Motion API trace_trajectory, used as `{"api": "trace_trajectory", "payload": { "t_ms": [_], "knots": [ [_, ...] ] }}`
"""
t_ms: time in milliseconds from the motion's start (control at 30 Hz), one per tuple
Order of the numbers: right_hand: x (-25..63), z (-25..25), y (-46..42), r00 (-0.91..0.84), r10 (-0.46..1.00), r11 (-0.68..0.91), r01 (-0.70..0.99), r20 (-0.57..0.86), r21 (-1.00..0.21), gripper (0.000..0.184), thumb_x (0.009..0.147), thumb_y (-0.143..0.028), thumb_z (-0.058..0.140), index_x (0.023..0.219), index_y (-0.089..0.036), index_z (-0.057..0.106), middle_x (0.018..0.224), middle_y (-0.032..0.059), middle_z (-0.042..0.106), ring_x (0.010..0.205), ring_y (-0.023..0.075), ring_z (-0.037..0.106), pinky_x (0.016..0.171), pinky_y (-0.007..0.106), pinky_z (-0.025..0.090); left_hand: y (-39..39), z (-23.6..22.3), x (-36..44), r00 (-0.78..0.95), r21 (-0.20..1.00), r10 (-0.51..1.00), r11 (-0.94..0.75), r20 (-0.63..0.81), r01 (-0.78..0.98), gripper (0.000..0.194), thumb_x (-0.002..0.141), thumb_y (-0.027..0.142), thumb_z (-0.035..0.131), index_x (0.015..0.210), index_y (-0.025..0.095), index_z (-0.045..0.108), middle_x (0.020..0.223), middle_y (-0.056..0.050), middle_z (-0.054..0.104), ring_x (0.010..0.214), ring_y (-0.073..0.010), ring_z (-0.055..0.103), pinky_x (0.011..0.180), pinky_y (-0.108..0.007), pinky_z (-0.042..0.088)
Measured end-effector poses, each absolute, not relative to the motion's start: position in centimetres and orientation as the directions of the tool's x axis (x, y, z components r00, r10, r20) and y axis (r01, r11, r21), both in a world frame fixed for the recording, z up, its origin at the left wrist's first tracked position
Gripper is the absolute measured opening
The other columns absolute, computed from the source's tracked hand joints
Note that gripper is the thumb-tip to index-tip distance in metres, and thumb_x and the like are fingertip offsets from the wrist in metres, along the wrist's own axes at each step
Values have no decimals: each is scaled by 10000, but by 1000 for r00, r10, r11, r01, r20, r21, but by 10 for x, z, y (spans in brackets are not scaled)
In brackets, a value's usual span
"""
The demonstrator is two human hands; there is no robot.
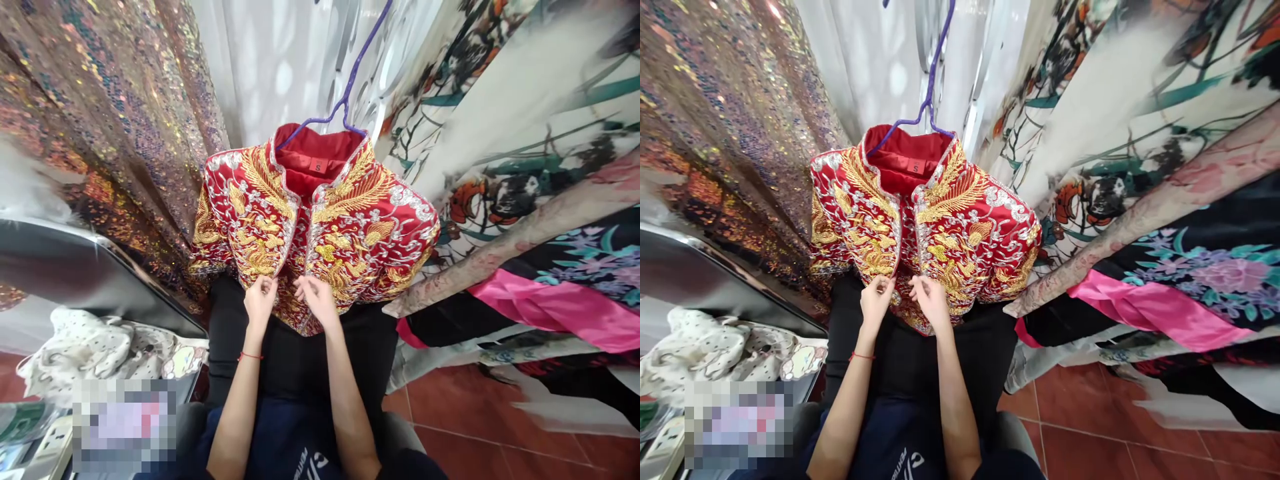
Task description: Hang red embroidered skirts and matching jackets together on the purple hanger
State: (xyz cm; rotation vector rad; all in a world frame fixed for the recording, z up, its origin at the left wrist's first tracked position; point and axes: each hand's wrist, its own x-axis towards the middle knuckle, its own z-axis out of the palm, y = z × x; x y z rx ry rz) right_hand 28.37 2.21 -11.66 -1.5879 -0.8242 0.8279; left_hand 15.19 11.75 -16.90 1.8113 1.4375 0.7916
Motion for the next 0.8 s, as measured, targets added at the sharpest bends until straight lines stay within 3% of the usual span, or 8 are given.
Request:
{"api": "trace_trajectory", "payload": {
  "t_ms": [33,100,200,267,367,600,700,800],
  "knots": [
    [286,-88,19,500,856,20,224,133,-974,320,929,-459,557,786,-198,673,711,22,692,656,150,654,687,276,525,114,-163,156,190,827,978,-177,87,533,272,887,465,577,785,213,591,745,-6,676,663,-137,615,648,-227,407],
    [294,-31,14,523,673,202,550,523,-810,326,996,-392,459,834,-206,672,778,34,693,753,163,656,765,312,514,110,-151,167,195,835,967,-241,163,495,266,890,447,581,772,209,567,705,7,644,612,-120,581,632,-220,402],
    [316,40,18,428,300,19,891,852,-454,311,1003,-359,438,836,-200,647,808,64,655,836,206,618,837,393,474,111,-129,184,187,806,936,-352,298,476,313,891,459,592,739,216,466,576,60,490,506,-98,473,583,-216,352],
    [332,68,29,365,218,-143,929,905,-340,299,992,-413,458,983,-186,652,985,121,647,1014,272,590,896,462,440,118,-114,194,170,789,910,-412,377,456,347,880,475,615,759,228,403,547,90,397,473,-94,425,567,-215,326],
    [353,79,55,330,275,-266,929,903,-258,431,976,-520,455,1159,-160,608,1089,162,618,1096,323,554,890,490,417,134,-92,202,167,768,881,-468,442,437,340,858,457,647,838,237,388,565,104,404,477,-104,454,559,-214,329],
    [380,53,91,301,351,-313,930,887,-192,468,976,-553,386,802,-182,612,673,66,570,700,225,536,713,368,372,189,-64,164,-3,701,903,-331,430,631,435,869,237,542,1274,158,405,799,-13,665,665,-207,667,635,-279,423],
    [382,52,90,270,343,-289,942,900,-173,462,966,-558,398,751,-196,588,644,54,556,657,212,516,681,351,343,211,-48,134,-64,676,873,-326,484,661,276,900,242,494,1162,181,555,825,-56,698,716,-233,682,689,-307,460],
    [384,52,87,258,331,-276,946,908,-168,459,961,-560,401,733,-201,574,621,44,537,629,203,501,662,344,326,228,-19,110,-136,694,767,-471,627,545,203,906,189,425,980,180,614,894,-70,709,818,-199,678,793,-290,503]
  ]
}}
